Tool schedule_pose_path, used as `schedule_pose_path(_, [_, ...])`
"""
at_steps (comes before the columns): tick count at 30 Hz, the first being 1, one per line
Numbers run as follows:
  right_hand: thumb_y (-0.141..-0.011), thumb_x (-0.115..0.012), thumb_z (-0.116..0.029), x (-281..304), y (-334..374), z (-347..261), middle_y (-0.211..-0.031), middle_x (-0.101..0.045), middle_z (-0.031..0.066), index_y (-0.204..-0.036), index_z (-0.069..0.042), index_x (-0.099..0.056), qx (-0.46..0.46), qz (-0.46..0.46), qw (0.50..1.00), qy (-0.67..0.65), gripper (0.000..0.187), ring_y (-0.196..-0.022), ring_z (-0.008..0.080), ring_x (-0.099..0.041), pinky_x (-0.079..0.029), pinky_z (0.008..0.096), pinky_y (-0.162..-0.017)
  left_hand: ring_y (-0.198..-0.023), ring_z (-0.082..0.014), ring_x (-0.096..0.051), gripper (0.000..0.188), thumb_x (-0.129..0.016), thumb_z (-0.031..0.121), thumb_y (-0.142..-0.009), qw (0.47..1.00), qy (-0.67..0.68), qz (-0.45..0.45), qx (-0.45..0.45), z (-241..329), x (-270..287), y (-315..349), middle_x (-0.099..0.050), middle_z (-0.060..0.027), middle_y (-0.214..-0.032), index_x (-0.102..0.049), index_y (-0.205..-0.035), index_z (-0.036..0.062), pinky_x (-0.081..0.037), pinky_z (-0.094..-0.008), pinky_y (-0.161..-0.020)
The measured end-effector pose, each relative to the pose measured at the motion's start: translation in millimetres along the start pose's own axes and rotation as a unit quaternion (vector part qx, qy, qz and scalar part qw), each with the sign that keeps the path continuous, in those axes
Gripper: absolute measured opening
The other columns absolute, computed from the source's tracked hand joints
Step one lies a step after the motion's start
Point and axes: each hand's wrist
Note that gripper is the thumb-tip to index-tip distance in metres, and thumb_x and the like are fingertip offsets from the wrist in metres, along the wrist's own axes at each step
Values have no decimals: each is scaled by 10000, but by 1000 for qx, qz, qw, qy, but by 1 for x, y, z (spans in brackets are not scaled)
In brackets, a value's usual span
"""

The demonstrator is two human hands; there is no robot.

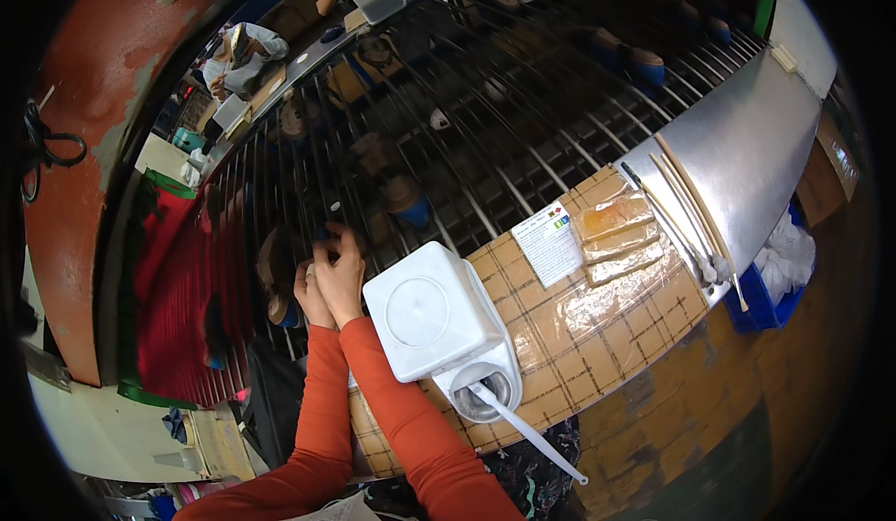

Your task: The person rubs a small white block on the sole of a blue sandal, then uses a brush to apply white glue from a container onto the sandal's sole and strap areas. The sandal is handled one at a time and placed back on a metal rack after treatment.

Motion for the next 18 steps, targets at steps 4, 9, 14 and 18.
schedule_pose_path(4, [-846, -610, -107, -1, -1, 1, -854, -687, 127, -1168, -14, -537, -1, 7, 1000, -19, 343, -819, 203, -664, -485, 308, -739, -746, -101, -556, 166, -429, 81, -907, 999, -11, 15, 26, 4, -2, 1, -607, -35, -860, -577, -938, 14, -468, -252, -658])
schedule_pose_path(9, [-838, -610, -106, 0, -1, 2, -862, -698, 142, -1176, -16, -540, -11, 9, 1000, -1, 356, -835, 220, -676, -493, 313, -755, -760, -106, -581, 176, -486, 164, -951, 990, 113, 27, 77, 14, -11, 3, -626, -49, -869, -589, -955, 21, -482, -250, -665])
schedule_pose_path(14, [-822, -609, -121, -2, 0, 7, -855, -693, 167, -1154, -16, -557, -9, -9, 996, 83, 353, -830, 286, -677, -496, 348, -766, -736, -105, -594, 139, -529, 151, -950, 997, 23, 16, 69, 11, -9, 1, -633, -38, -870, -578, -917, 25, -487, -241, -649])
schedule_pose_path(18, [-805, -610, -136, -5, 2, 12, -846, -687, 174, -1123, -28, -576, 7, -1, 990, 137, 337, -829, 330, -656, -488, 396, -777, -745, -108, -595, 93, -559, 118, -926, 990, 57, 37, 121, 5, 0, -1, -633, -49, -879, -576, -927, 27, -496, -245, -662])
Point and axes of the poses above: each hand's wrist, its own y-axis away from the middle knuckle, its own x-axis out of the back of the hand, z = x × y
